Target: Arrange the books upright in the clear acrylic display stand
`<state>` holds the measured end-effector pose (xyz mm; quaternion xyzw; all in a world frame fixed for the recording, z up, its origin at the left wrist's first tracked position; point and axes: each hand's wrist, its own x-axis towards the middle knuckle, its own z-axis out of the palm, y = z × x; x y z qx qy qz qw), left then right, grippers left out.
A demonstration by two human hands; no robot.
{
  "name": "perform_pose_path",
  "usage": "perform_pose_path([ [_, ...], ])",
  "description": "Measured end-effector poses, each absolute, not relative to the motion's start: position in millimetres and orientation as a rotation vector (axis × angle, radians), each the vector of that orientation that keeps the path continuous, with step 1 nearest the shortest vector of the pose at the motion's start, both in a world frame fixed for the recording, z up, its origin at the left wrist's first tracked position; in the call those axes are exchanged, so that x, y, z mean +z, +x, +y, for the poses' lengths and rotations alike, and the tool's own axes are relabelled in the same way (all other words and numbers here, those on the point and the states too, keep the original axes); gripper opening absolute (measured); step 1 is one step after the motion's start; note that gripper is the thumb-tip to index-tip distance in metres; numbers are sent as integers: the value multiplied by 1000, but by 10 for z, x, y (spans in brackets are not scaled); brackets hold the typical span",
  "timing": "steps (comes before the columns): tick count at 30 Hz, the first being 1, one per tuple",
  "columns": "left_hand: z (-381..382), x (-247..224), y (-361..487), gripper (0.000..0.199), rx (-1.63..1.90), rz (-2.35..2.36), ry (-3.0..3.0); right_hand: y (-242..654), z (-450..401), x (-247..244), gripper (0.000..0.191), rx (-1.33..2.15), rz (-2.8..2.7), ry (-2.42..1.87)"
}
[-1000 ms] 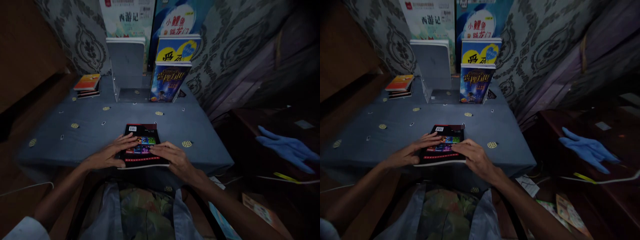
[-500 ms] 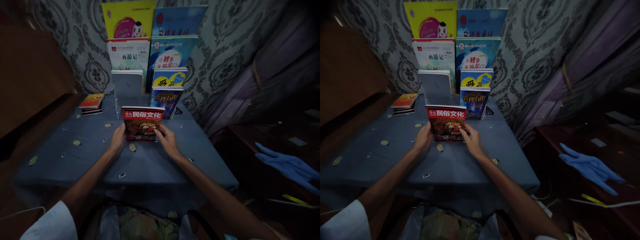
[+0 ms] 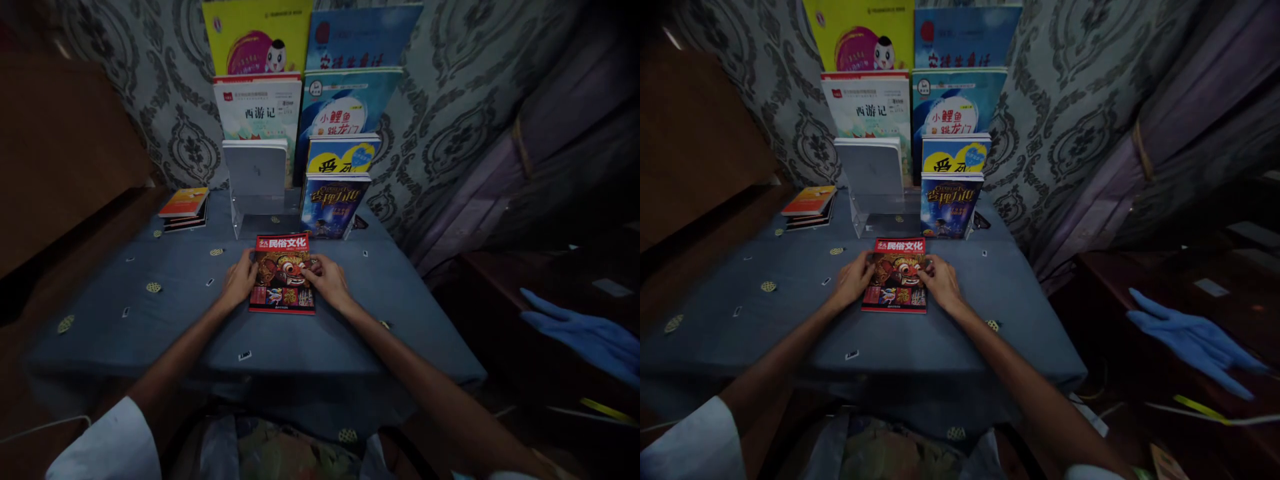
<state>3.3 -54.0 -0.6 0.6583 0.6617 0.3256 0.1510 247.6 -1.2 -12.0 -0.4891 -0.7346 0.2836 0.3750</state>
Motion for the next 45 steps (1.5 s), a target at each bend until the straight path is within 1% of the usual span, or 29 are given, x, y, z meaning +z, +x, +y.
perform_pose_path([
  [3, -599, 27, 51, 35, 683, 2071, 2121, 2501, -53, -150, 28, 530, -2047, -1287],
  [8, -525, 44, 75, 38, 542, 2061, 2310, 2513, -101, -190, 24, 340, -2175, -1189],
  [15, -220, -61, 38, 44, 492, 1976, 2367, 2521, -128, -198, 21, 325, -2203, -1150],
  [22, 159, -176, 245, 44, 470, 1679, 2561, 2521, -144, -168, 21, 294, -2210, -1128],
  [30, 373, -58, 642, 47, 361, 1527, 2648, 2519, -157, -142, 18, 272, -2248, -1183],
  [34, 425, -43, 653, 47, 408, 1510, 2606, 2528, -169, -150, 20, 253, -2255, -1207],
  [37, 486, -65, 589, 47, 505, 1417, 2521, 2524, -126, -141, 26, 227, -2282, -1190],
  [41, 560, -89, 473, 46, 723, 1258, 2339, 2480, 89, -114, 35, 255, -2396, -1139],
  [45, 596, -105, 404, 47, 957, 1270, 2103, 2420, 353, -109, 40, 301, -2424, -1214],
])
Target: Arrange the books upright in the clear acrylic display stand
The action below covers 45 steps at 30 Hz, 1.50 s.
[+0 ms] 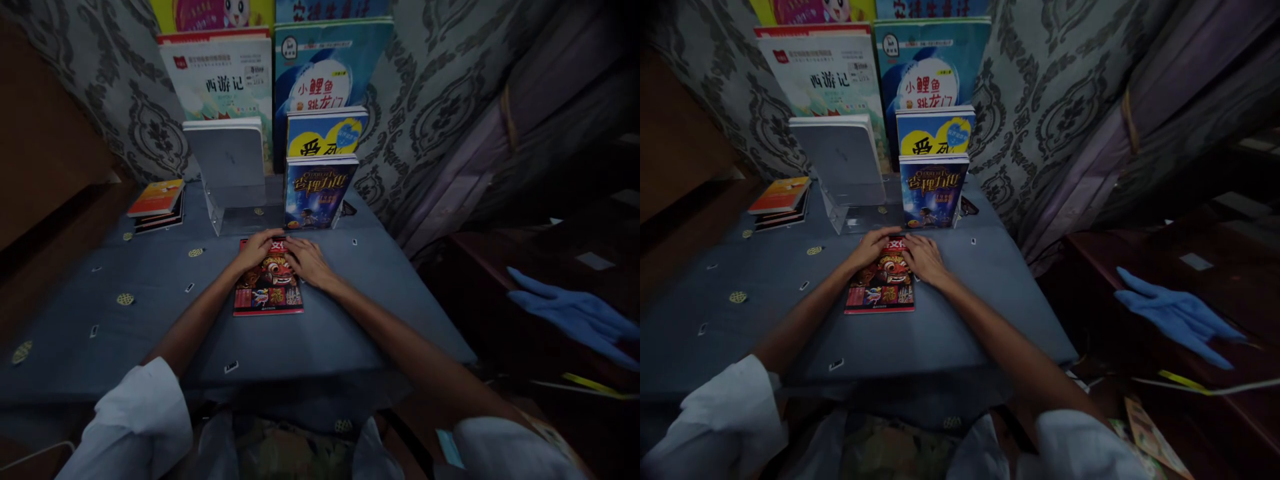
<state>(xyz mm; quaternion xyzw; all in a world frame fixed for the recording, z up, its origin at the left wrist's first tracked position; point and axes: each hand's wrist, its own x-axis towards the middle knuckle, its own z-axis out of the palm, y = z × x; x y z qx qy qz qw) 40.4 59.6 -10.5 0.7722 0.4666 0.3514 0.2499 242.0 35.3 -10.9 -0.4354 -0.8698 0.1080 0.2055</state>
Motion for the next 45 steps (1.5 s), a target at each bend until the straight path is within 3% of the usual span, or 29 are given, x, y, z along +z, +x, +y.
perform_pose_path([
  [6, 577, -94, 412, 45, 956, 1349, 2128, 2425, 544, -208, 46, 428, -2347, -1220],
  [12, 344, -38, 550, 55, 465, 1392, 2504, 2538, 754, -323, 62, 694, -2250, -1101],
  [18, 155, 41, 592, 61, 173, 1392, 2636, 2526, 772, -416, 54, 603, -2241, -1098],
  [25, 87, 86, 629, 55, 148, 1517, 2635, 2491, 638, -371, 48, 401, -2312, -1159],
  [36, -248, 279, 467, 42, 140, 2240, 2369, 2448, 472, -185, 43, 274, -2433, -1226],
  [40, -213, 227, 418, 38, 170, 2214, 2413, 2285, 350, -21, 40, 162, -2526, -1114],
  [45, -133, 106, 339, 38, 315, 2070, 2490, 2012, 301, -7, 47, 283, -2667, -989],
])
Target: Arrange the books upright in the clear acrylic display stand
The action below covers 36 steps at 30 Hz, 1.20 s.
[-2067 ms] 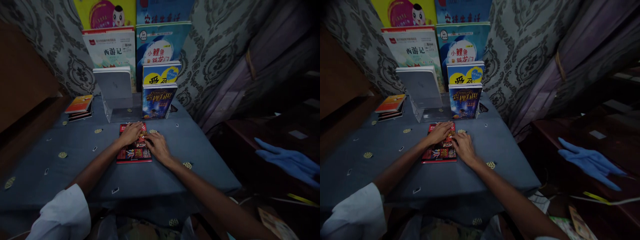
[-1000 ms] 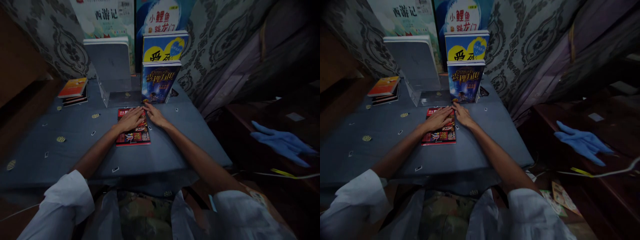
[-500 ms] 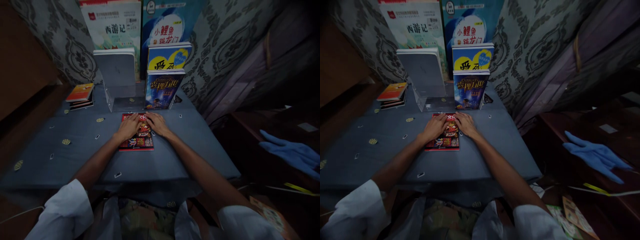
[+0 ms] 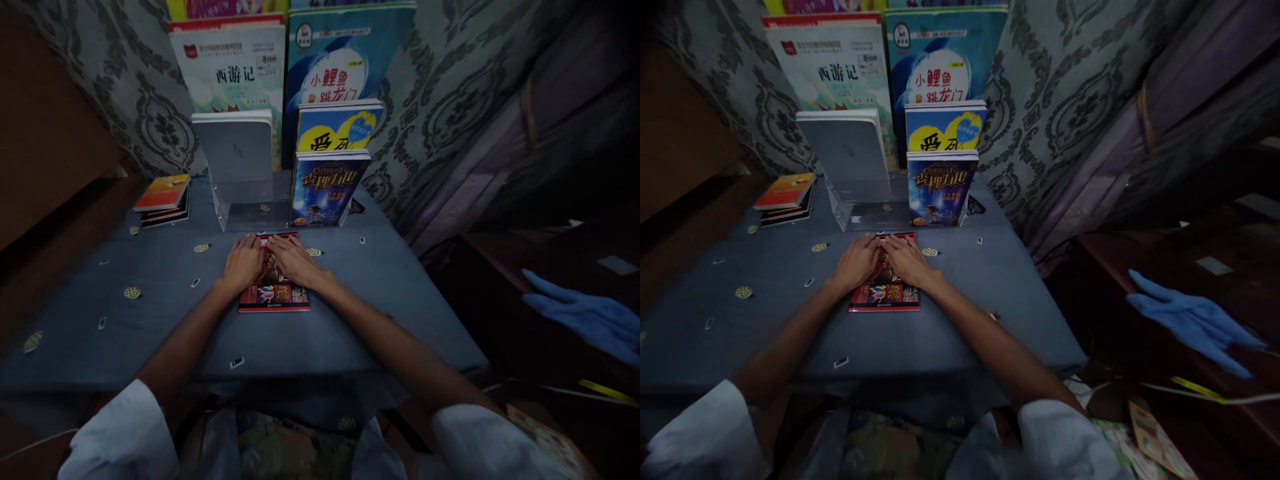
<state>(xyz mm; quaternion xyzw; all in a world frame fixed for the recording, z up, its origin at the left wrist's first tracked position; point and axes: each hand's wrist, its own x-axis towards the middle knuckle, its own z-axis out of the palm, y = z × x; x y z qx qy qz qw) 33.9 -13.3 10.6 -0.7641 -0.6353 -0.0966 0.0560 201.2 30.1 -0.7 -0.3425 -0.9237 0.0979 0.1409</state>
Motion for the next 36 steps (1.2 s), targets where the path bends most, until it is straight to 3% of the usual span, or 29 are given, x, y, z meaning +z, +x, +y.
perform_pose_path([
  [12, -80, 30, 277, 42, -357, -1885, -2382, 2263, 386, -192, 46, 337, -2427, -1273],
  [22, 95, 33, 315, 50, -303, -1734, -2661, 2487, 620, -219, 49, 618, -2295, -1123],
  [36, -45, 179, 543, 49, -81, -1321, -3043, 2519, 640, -277, 47, 605, -2349, -1067],
])
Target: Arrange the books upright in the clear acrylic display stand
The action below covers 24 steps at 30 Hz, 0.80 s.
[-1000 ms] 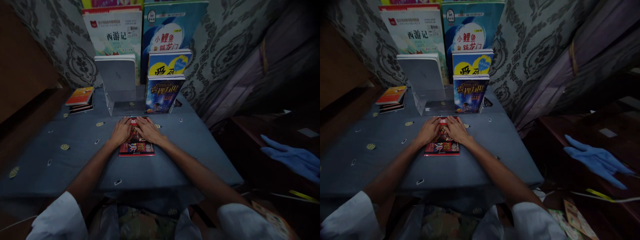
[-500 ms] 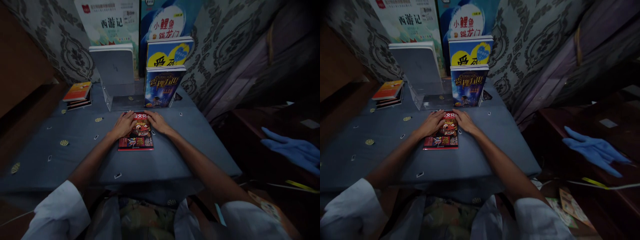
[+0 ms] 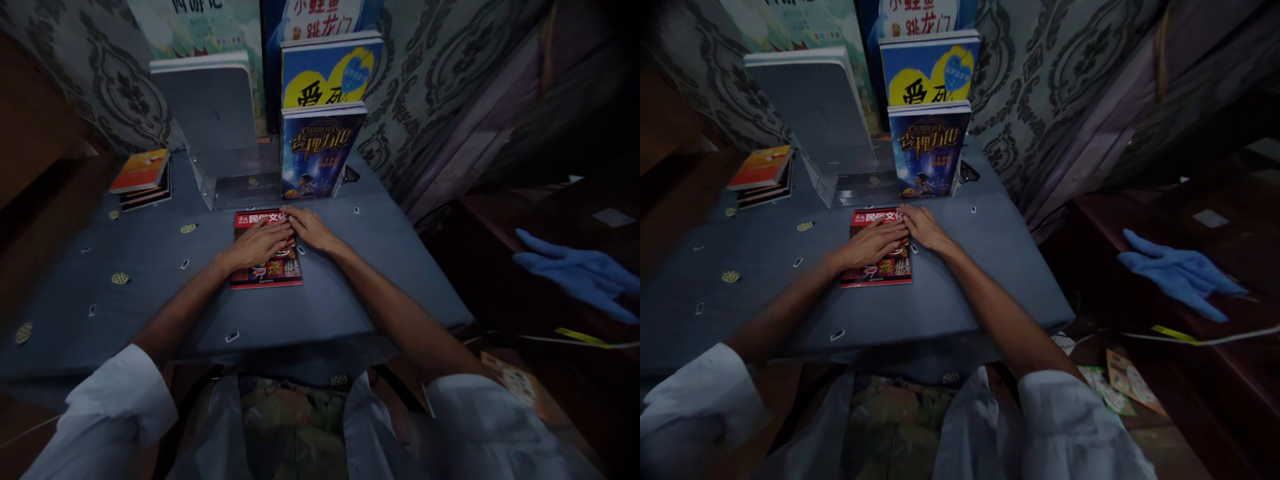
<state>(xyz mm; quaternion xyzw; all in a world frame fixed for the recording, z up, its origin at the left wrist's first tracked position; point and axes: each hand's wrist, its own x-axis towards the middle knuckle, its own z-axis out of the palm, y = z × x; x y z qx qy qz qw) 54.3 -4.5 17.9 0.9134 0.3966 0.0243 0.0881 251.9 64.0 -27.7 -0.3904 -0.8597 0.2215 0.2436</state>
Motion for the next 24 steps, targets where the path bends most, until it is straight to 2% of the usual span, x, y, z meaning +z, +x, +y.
perform_pose_path([
  [12, -442, 167, 566, 48, 86, 955, 2754, 2489, 573, -242, 42, 543, -2381, -1118],
  [24, -855, 107, 574, 48, 150, 811, 2797, 2486, 556, -280, 44, 464, -2435, -1145],
])
